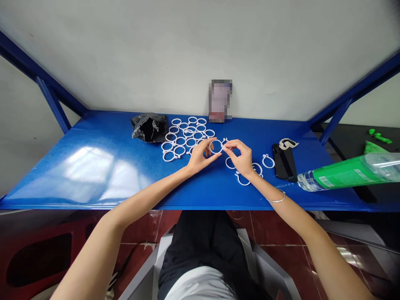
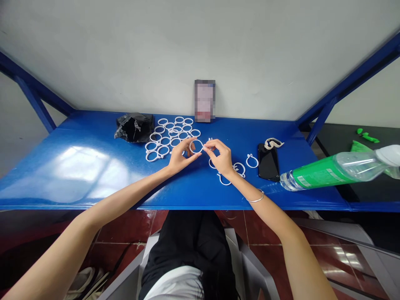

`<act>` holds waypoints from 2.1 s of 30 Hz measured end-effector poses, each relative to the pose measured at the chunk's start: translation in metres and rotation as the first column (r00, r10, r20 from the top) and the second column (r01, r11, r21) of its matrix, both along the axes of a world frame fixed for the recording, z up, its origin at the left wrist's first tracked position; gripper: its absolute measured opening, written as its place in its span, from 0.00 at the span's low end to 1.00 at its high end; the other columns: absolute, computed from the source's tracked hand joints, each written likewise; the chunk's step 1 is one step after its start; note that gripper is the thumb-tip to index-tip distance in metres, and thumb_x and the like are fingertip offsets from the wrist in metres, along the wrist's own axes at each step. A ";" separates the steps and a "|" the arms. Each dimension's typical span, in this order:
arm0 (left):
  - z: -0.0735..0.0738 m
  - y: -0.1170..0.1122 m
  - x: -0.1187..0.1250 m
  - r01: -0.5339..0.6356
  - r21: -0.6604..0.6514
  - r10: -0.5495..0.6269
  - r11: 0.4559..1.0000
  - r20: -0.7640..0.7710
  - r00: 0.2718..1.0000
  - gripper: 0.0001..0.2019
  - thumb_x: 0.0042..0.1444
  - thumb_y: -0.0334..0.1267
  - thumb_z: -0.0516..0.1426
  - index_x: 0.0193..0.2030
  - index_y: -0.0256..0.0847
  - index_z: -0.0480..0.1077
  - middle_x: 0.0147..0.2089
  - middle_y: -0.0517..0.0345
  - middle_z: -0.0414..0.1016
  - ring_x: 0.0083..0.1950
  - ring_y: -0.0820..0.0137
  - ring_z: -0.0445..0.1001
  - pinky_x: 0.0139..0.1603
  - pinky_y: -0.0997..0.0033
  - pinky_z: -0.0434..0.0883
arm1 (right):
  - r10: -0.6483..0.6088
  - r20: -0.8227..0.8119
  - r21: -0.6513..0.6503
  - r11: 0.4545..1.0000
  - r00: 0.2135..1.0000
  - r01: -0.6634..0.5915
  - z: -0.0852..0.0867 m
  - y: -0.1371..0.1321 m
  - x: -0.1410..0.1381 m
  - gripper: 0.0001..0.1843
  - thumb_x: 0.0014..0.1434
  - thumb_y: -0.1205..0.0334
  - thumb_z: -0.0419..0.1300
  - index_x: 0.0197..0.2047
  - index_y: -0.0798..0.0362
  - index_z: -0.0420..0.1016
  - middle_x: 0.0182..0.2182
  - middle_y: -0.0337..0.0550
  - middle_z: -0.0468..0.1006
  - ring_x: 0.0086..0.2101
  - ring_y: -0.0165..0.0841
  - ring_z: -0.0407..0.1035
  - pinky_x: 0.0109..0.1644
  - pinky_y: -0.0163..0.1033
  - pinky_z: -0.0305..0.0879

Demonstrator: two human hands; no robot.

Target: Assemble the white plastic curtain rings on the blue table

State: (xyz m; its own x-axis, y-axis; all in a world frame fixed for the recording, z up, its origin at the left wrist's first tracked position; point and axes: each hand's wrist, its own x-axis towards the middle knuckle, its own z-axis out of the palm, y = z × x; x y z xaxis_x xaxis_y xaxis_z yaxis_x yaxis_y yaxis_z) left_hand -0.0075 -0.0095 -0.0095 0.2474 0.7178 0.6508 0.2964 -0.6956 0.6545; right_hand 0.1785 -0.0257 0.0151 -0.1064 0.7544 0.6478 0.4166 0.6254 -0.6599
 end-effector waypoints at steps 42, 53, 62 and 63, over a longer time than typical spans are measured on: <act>-0.001 0.001 0.000 0.013 -0.001 -0.014 1.000 -0.044 0.999 0.27 0.60 0.51 0.60 0.60 0.40 0.64 0.37 0.57 0.73 0.26 0.78 0.69 0.29 0.78 0.70 | -0.019 -0.031 0.005 1.000 0.999 0.019 -0.002 0.004 0.002 0.08 0.60 0.57 0.65 0.31 0.49 0.77 0.31 0.41 0.81 0.32 0.35 0.75 0.34 0.41 0.71; -0.001 0.002 0.000 -0.011 -0.025 0.010 1.000 -0.032 0.999 0.26 0.60 0.53 0.60 0.58 0.40 0.65 0.36 0.59 0.72 0.25 0.79 0.67 0.29 0.78 0.69 | -0.019 0.013 -0.063 0.998 1.000 0.020 -0.001 0.004 0.002 0.09 0.61 0.54 0.64 0.34 0.50 0.77 0.33 0.42 0.81 0.31 0.33 0.73 0.35 0.40 0.72; 0.000 0.002 -0.001 -0.020 -0.057 0.019 0.998 -0.028 0.999 0.26 0.59 0.55 0.60 0.56 0.39 0.66 0.36 0.59 0.72 0.25 0.79 0.67 0.28 0.78 0.69 | -0.001 0.033 -0.067 0.998 0.999 0.003 -0.002 0.004 0.001 0.07 0.61 0.57 0.63 0.40 0.49 0.78 0.35 0.41 0.81 0.33 0.33 0.75 0.36 0.39 0.73; 0.000 0.002 -0.001 -0.020 -0.060 0.018 0.998 -0.029 0.999 0.26 0.59 0.55 0.60 0.56 0.39 0.66 0.36 0.59 0.72 0.25 0.79 0.67 0.28 0.78 0.69 | 0.002 0.038 -0.064 0.998 0.999 0.001 -0.002 0.004 0.001 0.07 0.61 0.57 0.63 0.40 0.49 0.78 0.35 0.41 0.81 0.33 0.33 0.75 0.37 0.39 0.73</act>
